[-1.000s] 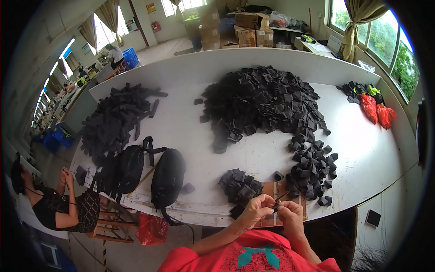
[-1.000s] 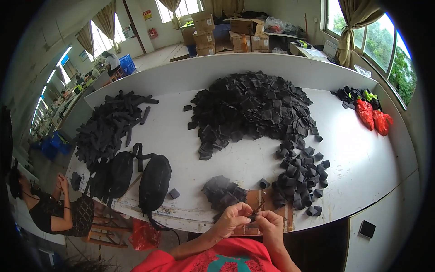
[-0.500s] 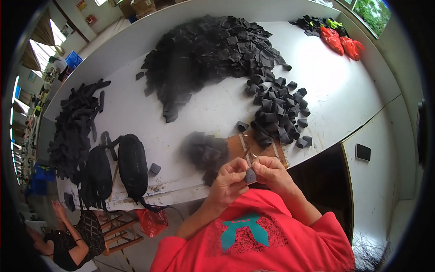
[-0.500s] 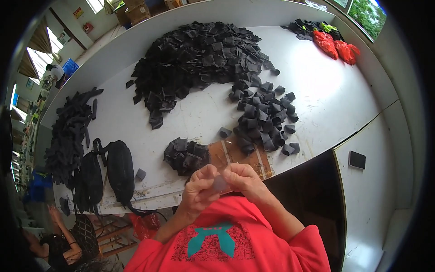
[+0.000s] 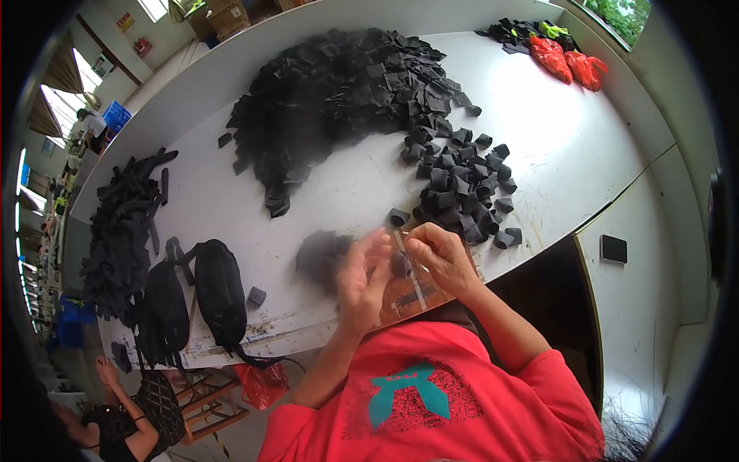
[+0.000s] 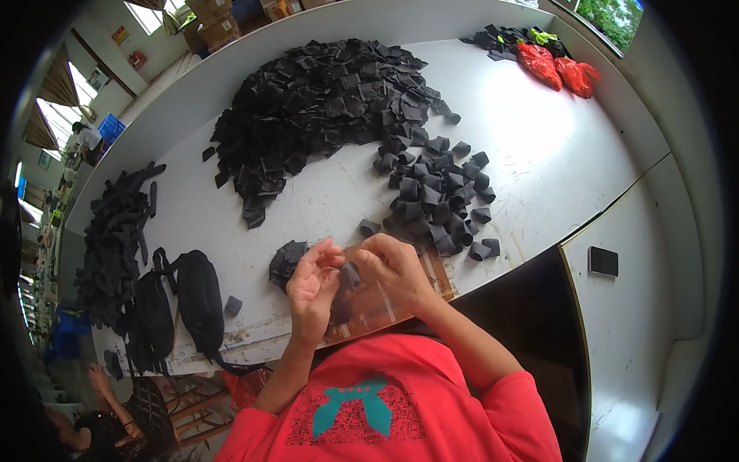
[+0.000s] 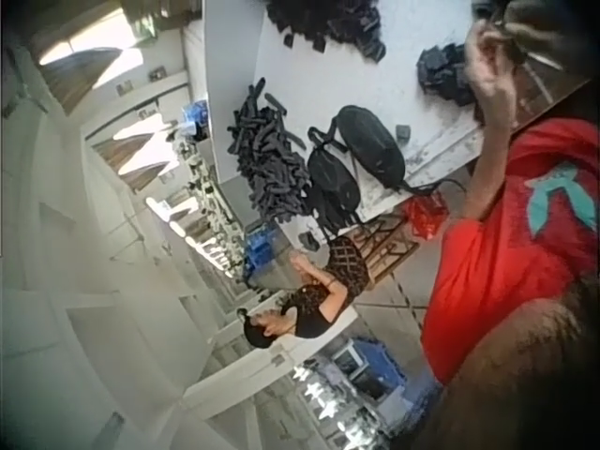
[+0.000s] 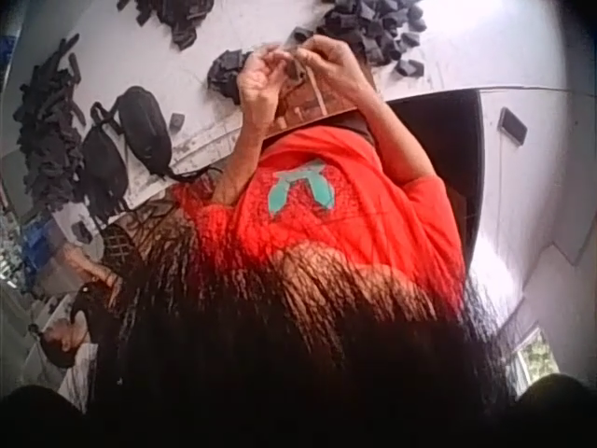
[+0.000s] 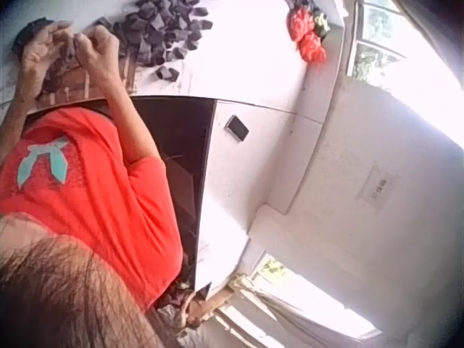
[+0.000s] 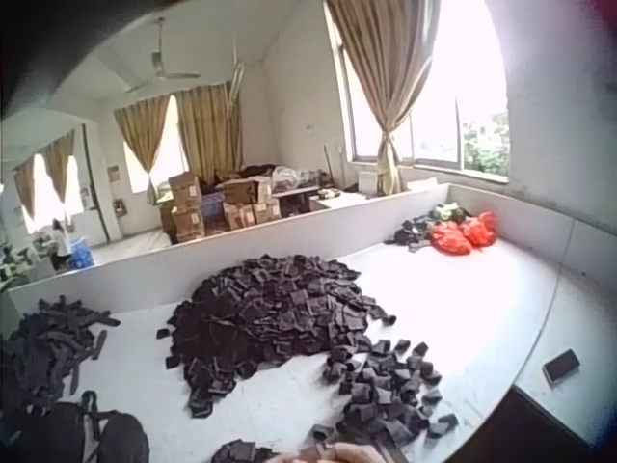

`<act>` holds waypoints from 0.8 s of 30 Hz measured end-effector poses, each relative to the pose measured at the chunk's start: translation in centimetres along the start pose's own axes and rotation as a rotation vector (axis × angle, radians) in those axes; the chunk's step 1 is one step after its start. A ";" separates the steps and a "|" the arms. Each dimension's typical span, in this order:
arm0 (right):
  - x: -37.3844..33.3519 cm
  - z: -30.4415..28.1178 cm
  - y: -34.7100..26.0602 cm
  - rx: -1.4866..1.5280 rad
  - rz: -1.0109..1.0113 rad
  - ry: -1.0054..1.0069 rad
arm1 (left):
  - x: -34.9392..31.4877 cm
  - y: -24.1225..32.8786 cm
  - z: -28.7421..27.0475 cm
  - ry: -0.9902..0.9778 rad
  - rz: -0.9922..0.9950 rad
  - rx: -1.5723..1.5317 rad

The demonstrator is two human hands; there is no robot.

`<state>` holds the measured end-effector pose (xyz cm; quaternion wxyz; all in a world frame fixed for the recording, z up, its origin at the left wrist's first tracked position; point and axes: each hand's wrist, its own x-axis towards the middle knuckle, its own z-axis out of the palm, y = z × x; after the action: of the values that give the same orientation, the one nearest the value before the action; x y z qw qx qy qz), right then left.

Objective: Assembling small black components by hand at a workbench.

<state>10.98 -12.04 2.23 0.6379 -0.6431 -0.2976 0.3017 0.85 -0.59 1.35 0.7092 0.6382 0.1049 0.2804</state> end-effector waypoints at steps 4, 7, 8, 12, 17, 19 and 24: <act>-1.7 -0.1 -1.1 -0.292 -0.306 0.213 | 1.4 2.9 -0.5 -0.274 0.251 0.297; -2.0 1.0 -1.5 -0.451 -0.466 0.237 | 1.5 2.2 -0.2 -0.220 0.228 0.239; -2.0 1.2 -1.7 -0.452 -0.466 0.240 | 1.4 1.9 -0.2 -0.142 0.262 0.213; -1.8 1.6 -2.6 -0.574 -0.532 0.326 | 0.5 1.8 0.1 0.132 0.104 -0.231; -1.5 1.6 -2.1 -0.659 -0.665 0.339 | 0.1 1.4 -0.2 0.195 -0.045 -0.431; -1.4 1.4 -2.2 -0.686 -0.677 0.303 | -0.1 1.1 -0.3 0.206 -0.026 -0.372; -1.4 0.9 -1.1 -0.726 -0.715 0.196 | -0.8 0.7 -0.7 0.140 0.006 -0.231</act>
<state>9.38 -12.47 3.31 0.4619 -0.7063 -0.5229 -0.1195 -0.36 -0.45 1.75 0.7680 0.5316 0.1191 0.3367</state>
